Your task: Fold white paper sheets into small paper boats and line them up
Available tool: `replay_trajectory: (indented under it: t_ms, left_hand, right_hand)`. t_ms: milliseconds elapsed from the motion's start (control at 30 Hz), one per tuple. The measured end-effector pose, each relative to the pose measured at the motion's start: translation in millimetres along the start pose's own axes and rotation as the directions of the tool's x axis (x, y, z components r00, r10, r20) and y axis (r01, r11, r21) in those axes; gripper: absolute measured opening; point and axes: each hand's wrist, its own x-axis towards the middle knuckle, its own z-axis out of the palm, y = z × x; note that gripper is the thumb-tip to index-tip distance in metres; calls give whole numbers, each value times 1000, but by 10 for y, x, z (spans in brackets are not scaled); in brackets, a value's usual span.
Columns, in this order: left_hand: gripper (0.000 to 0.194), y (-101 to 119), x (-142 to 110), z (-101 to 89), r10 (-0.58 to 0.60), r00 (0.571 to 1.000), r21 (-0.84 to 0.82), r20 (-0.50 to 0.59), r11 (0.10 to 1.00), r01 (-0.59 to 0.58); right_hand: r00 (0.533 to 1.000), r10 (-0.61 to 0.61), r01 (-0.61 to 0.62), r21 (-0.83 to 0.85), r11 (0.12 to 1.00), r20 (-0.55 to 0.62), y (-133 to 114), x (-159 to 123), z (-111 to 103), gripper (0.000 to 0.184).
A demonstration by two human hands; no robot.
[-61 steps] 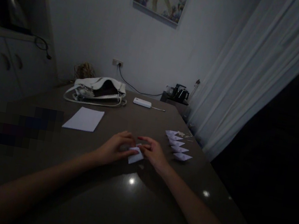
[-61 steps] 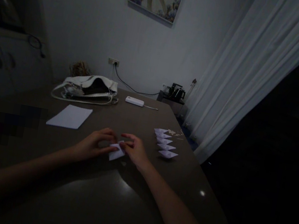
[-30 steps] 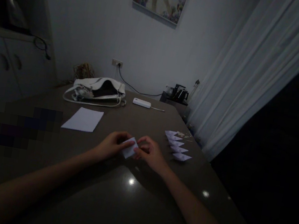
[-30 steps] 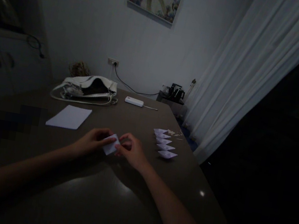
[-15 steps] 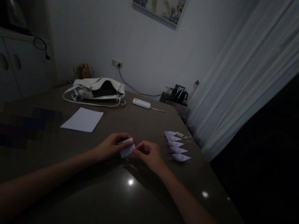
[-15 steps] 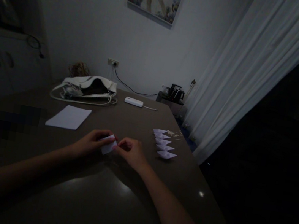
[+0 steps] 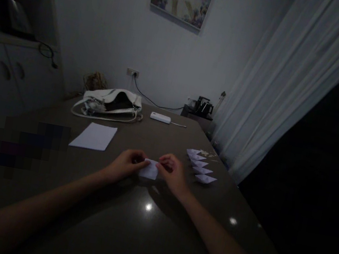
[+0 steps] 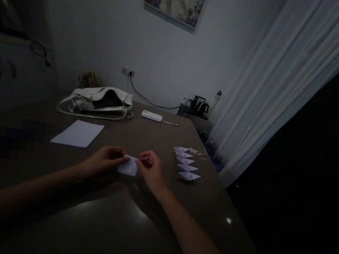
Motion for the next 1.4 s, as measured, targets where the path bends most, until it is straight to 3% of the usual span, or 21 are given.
replay_trajectory:
  t_ms: [133,467,833,1033,1133,1233,1400]
  left_hand:
    - [31,-3,-8,1,43,998,27,37,999,-44]
    - [30,40,-10,-11,-6,999,-165,44,986,14]
    - [31,43,-11,-29,38,999,-3,-16,999,-38]
    - [24,49,-26,-87,282,957,322,-68,914,-247]
    - [20,39,-33,-106,366,929,389,-50,864,-320]
    - [17,38,-40,-111,386,922,418,-35,844,-338]
    - [14,85,-67,-110,401,916,453,-10,819,-353]
  right_hand:
    - [1000,-12,12,14,1000,-13,2,-4,-3,21]
    - [997,72,-72,31,997,5,58,37,-39,20]
    - [995,-94,91,-125,988,-20,-59,-2,-51,16]
    - [969,-245,243,-214,946,17,-102,-5,-78,10]
    - [950,-309,310,-320,895,55,-99,2,-105,7]
    - [948,-305,317,-373,872,94,-81,14,-127,6]
    - [969,-194,242,-451,859,152,-24,27,-137,8]
